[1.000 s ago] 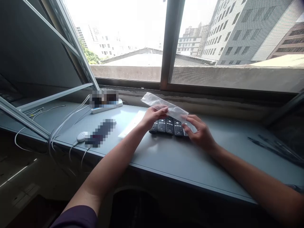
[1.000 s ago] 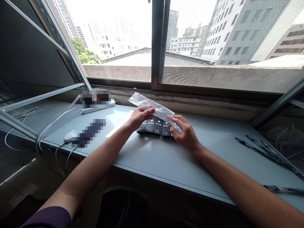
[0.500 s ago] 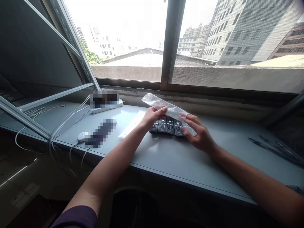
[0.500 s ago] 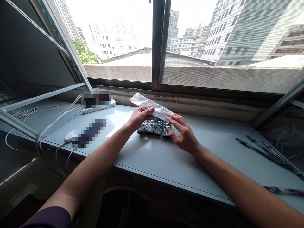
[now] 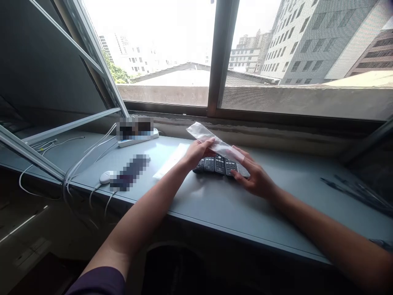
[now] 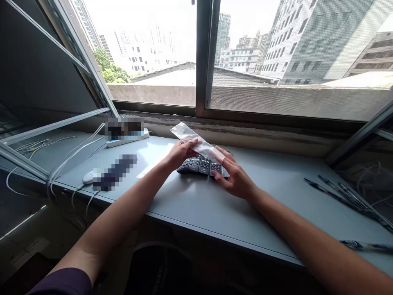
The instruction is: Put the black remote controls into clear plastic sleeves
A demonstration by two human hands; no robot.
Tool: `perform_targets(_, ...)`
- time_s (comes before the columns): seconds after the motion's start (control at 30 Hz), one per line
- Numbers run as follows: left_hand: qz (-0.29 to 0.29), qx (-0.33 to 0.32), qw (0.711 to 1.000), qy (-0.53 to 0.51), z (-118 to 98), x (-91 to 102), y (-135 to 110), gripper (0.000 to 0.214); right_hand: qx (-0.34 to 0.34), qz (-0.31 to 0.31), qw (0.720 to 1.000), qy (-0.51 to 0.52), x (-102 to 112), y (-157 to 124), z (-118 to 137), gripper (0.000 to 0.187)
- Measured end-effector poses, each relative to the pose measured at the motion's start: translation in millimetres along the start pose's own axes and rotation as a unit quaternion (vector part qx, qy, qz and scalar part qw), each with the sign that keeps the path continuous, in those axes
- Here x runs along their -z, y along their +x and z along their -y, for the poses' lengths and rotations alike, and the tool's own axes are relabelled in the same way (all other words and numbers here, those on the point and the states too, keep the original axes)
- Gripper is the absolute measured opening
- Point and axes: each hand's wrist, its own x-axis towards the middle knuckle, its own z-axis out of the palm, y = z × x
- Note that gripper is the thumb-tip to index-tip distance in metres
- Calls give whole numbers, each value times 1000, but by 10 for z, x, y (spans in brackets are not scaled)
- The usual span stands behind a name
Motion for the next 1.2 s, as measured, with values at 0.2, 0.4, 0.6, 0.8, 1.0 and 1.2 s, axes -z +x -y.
perform_targets(0.2, 4, 3, 1000, 0, 42, 0, 13, 42, 12, 39, 999, -2, -14, -22, -18, 86)
perform_targets(0.4, -36, -10, 999, -15, 12, -1, 16, 39, 52, 43, 998, -16, -10, -13, -18, 72)
perform_targets(0.6, -59, -47, 997, -33, -11, 25, 26, 47, 46, 35, 998, -28, -5, -6, -5, 75)
perform_targets(0.8, -81, -54, 994, -45, -28, 69, 51, 53, 56, 47, 997, -13, -6, 3, -1, 82)
perform_targets(1.0, -48, -46, 997, -24, -18, 21, 19, 55, 32, 67, 997, 3, -1, -1, 35, 88)
perform_targets(1.2, -108, -52, 992, -49, -60, 42, 22, 50, 30, 69, 997, -4, 17, -4, 36, 91)
